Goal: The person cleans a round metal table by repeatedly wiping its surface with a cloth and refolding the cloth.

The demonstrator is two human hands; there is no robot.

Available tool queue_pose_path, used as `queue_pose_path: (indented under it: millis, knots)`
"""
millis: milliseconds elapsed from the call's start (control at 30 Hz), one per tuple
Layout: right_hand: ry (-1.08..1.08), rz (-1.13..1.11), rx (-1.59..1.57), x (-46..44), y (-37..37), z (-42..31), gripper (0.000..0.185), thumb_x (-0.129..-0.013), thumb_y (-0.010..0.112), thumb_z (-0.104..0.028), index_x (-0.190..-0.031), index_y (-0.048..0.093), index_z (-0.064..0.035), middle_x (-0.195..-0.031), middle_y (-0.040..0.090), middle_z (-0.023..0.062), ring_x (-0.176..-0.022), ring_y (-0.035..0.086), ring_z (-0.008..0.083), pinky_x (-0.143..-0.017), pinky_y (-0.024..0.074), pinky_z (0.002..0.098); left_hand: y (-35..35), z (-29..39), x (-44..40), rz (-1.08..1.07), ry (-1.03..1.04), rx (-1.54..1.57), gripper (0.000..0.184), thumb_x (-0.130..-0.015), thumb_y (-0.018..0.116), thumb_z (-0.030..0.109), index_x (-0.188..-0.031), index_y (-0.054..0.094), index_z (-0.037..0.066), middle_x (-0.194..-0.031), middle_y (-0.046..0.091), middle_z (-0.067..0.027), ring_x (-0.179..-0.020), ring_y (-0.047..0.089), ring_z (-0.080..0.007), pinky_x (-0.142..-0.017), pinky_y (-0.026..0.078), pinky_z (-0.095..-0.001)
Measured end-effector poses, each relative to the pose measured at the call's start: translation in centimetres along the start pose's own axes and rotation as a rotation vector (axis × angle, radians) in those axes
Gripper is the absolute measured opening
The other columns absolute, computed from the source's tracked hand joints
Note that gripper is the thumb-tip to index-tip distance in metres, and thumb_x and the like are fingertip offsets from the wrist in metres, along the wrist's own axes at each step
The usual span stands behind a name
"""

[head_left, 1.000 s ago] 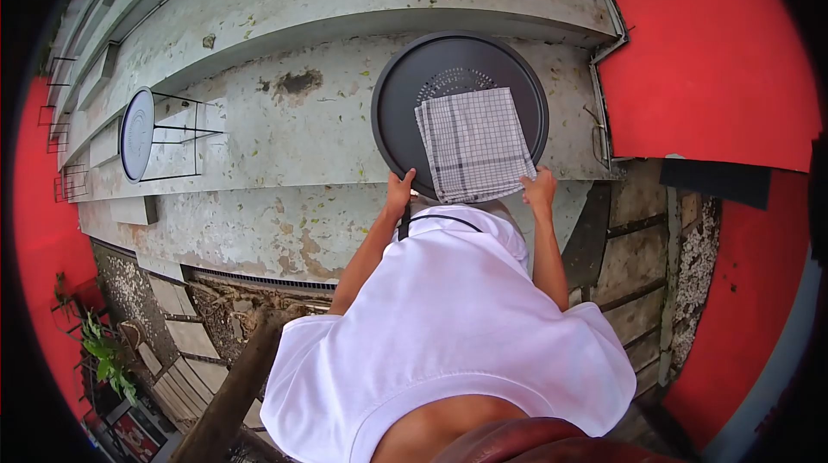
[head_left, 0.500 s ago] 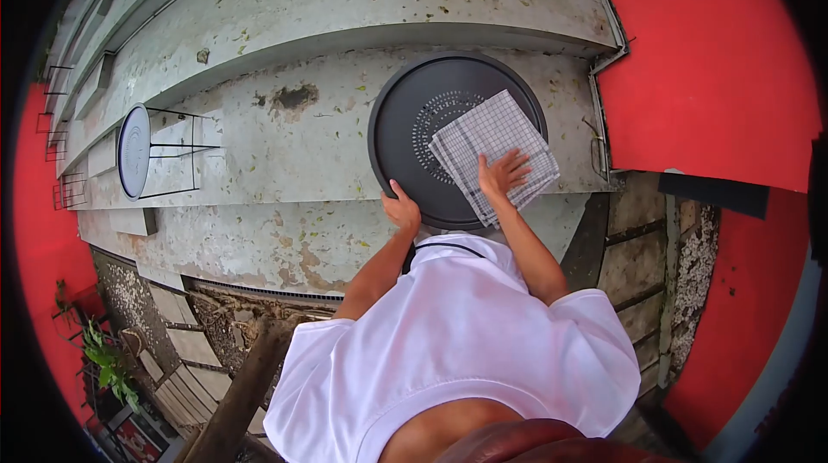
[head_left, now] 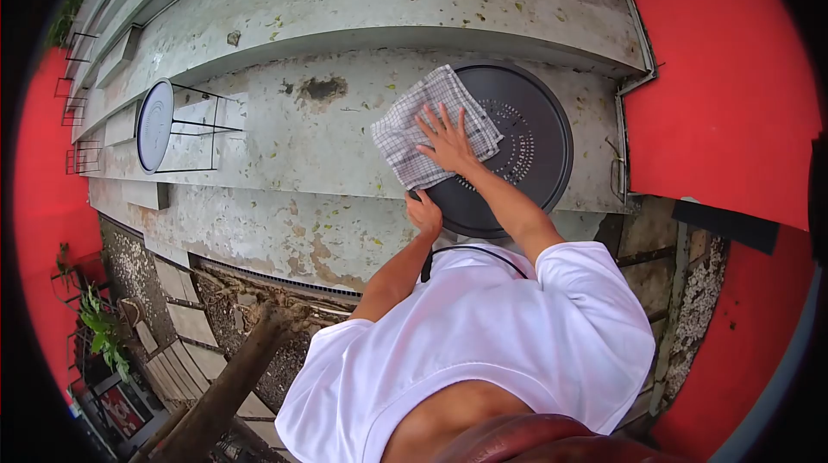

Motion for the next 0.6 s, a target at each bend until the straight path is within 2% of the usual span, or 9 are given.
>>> queue_pose_path:
  millis: [67, 167, 233, 367, 433, 467, 533, 567, 600]
  knots:
    - [-0.046, 0.009, 0.020, 4.5, -0.7, -1.7, 0.073, -0.102, 0.045, -0.058, -0.163, 0.028, -0.0227, -0.172, 0.009, 0.0084, -0.157, 0.005, 0.0410, -0.118, 0.0007, 0.0742, 0.6, -0.5, 0.3, 0.029, 0.058, 0.008, 0.072, -0.104, 0.044, 0.055, -0.131, 0.056, -0.010, -0.114, 0.065, -0.0379, -0.108, 0.061, -0.0541, -0.093, 0.046, -0.0557]
    - [0.046, -0.005, -0.067, 11.7, -1.4, 0.0, 0.072, -0.100, 0.052, -0.053, -0.162, 0.030, -0.0248, -0.172, 0.012, 0.0065, -0.157, 0.007, 0.0400, -0.118, 0.0018, 0.0746, 0.0, 0.2, 0.8, 0.030, 0.153, 0.091, 0.069, -0.104, 0.045, 0.053, -0.130, 0.057, -0.010, -0.112, 0.065, -0.0377, -0.108, 0.060, -0.0546, -0.093, 0.046, -0.0558]
    - [0.085, -0.008, -0.080, 15.9, -2.0, 2.3, 0.072, -0.099, 0.054, -0.053, -0.162, 0.030, -0.0249, -0.172, 0.013, 0.0062, -0.157, 0.007, 0.0397, -0.119, 0.0016, 0.0737, -0.7, 1.4, 1.1, -0.065, -0.057, 0.055, 0.071, -0.104, 0.043, 0.056, -0.129, 0.057, -0.009, -0.112, 0.065, -0.0374, -0.108, 0.060, -0.0547, -0.092, 0.045, -0.0566]
    - [0.186, -0.053, -0.097, 20.2, -2.7, 6.1, 0.070, -0.099, 0.056, -0.049, -0.161, 0.033, -0.0265, -0.171, 0.017, 0.0034, -0.158, 0.005, 0.0384, -0.120, -0.0003, 0.0710, -0.5, 1.1, 1.3, -0.002, -0.083, -0.042, 0.079, -0.103, 0.038, 0.062, -0.136, 0.054, -0.007, -0.120, 0.064, -0.0356, -0.113, 0.060, -0.0524, -0.098, 0.045, -0.0560]
    - [0.166, -0.035, -0.117, 20.0, -2.8, 6.4, 0.080, -0.094, 0.064, -0.049, -0.160, 0.032, -0.0175, -0.169, 0.019, 0.0086, -0.156, 0.010, 0.0403, -0.120, 0.0009, 0.0711, -1.1, 1.9, 1.7, -0.067, -0.131, -0.007, 0.080, -0.103, 0.038, 0.062, -0.138, 0.053, -0.008, -0.122, 0.064, -0.0357, -0.116, 0.060, -0.0520, -0.101, 0.044, -0.0549]
    - [0.166, -0.037, -0.108, 19.7, -2.8, 5.9, 0.080, -0.094, 0.064, -0.049, -0.160, 0.032, -0.0175, -0.169, 0.019, 0.0086, -0.156, 0.010, 0.0403, -0.120, 0.0009, 0.0711, -1.2, 2.0, 1.7, -0.060, -0.130, -0.019, 0.080, -0.103, 0.038, 0.062, -0.138, 0.053, -0.009, -0.122, 0.064, -0.0361, -0.116, 0.059, -0.0523, -0.101, 0.044, -0.0550]
    - [0.416, 0.090, -0.296, 18.9, -2.8, 6.0, 0.095, -0.088, 0.072, -0.050, -0.158, 0.028, -0.0028, -0.165, 0.019, 0.0204, -0.153, 0.013, 0.0456, -0.120, 0.0039, 0.0700, -0.8, 1.5, 1.1, -0.056, -0.099, -0.011, 0.080, -0.104, 0.038, 0.061, -0.137, 0.053, -0.010, -0.121, 0.064, -0.0366, -0.116, 0.059, -0.0525, -0.101, 0.044, -0.0549]
    - [0.421, 0.101, -0.291, 18.4, -2.3, 5.5, 0.095, -0.088, 0.072, -0.050, -0.158, 0.028, -0.0028, -0.165, 0.019, 0.0204, -0.153, 0.013, 0.0456, -0.120, 0.0039, 0.0700, -0.9, 1.6, 1.2, -0.060, -0.088, -0.005, 0.080, -0.104, 0.038, 0.061, -0.137, 0.053, -0.010, -0.121, 0.064, -0.0366, -0.116, 0.059, -0.0525, -0.101, 0.044, -0.0549]
    - [0.591, 0.194, -0.341, 18.3, -1.4, 6.1, 0.100, -0.086, 0.074, -0.049, -0.156, 0.024, 0.0025, -0.162, 0.019, 0.0255, -0.151, 0.013, 0.0478, -0.119, 0.0047, 0.0697, -0.8, 1.9, 1.2, -0.076, -0.094, 0.009, 0.080, -0.104, 0.039, 0.061, -0.137, 0.053, -0.010, -0.121, 0.064, -0.0370, -0.116, 0.059, -0.0527, -0.101, 0.044, -0.0548]
Point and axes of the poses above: each hand's wrist, its own x-axis away from the middle knuckle, its own y-axis out of the palm, z = x × y, the point moved 6 cm from there along -x, towards the middle knuckle
